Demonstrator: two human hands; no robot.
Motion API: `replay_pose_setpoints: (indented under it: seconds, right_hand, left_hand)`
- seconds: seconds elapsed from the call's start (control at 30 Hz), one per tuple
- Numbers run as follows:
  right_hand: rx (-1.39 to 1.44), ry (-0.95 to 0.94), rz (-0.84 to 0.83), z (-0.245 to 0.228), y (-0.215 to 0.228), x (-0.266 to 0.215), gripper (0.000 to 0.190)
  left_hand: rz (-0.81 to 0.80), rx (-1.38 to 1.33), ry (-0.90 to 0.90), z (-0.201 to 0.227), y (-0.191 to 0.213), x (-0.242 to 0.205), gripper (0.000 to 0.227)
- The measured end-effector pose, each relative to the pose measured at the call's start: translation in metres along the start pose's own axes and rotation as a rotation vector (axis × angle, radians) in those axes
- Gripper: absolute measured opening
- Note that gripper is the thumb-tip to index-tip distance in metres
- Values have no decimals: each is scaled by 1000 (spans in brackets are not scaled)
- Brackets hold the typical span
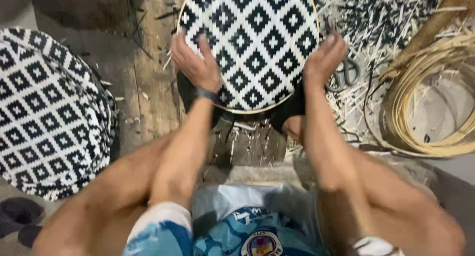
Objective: The person trims the edges of a woven basket using shears, then flips it to inspect the patterned underside. They repeat this process on another basket, cutting excess material and stacking the finished pieces.
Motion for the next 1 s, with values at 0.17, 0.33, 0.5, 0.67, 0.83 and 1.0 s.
replay_pose_setpoints:
  seconds: [0.17,0.33,0.5,0.67,0.83,1.0]
  right_hand:
    - [341,-1081,-94,49,55,-209,61]
    - [1180,-1630,-174,37,-25,-242,59]
    - [716,-1699,141,66,-52,-236,59]
    - [677,-1622,104,61,-41,-238,61]
    - [706,-1609,-370,-13,14,-211,53]
    - [416,-568,-785,-134,88,-82,39]
  left_hand:
    - [155,-597,1079,-36,66,-178,65]
    - [-59,-594,1697,-80,36,-242,69]
    - [36,-598,1798,-104,16,-262,67]
    - [14,-535,1683,-119,17,-276,73]
    - [-270,-815,1681,-93,11,-240,68]
    - [-247,-367,1427,-106,43,-214,54]
Point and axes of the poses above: each hand's wrist, its own x-axis towards the middle knuckle, its own y-axis out of the back of the hand, z = x × y, the point moved 8 cm from there along x, towards the middle knuckle, and after that the axes turned 14 degrees about z, right-handed, at the moved point
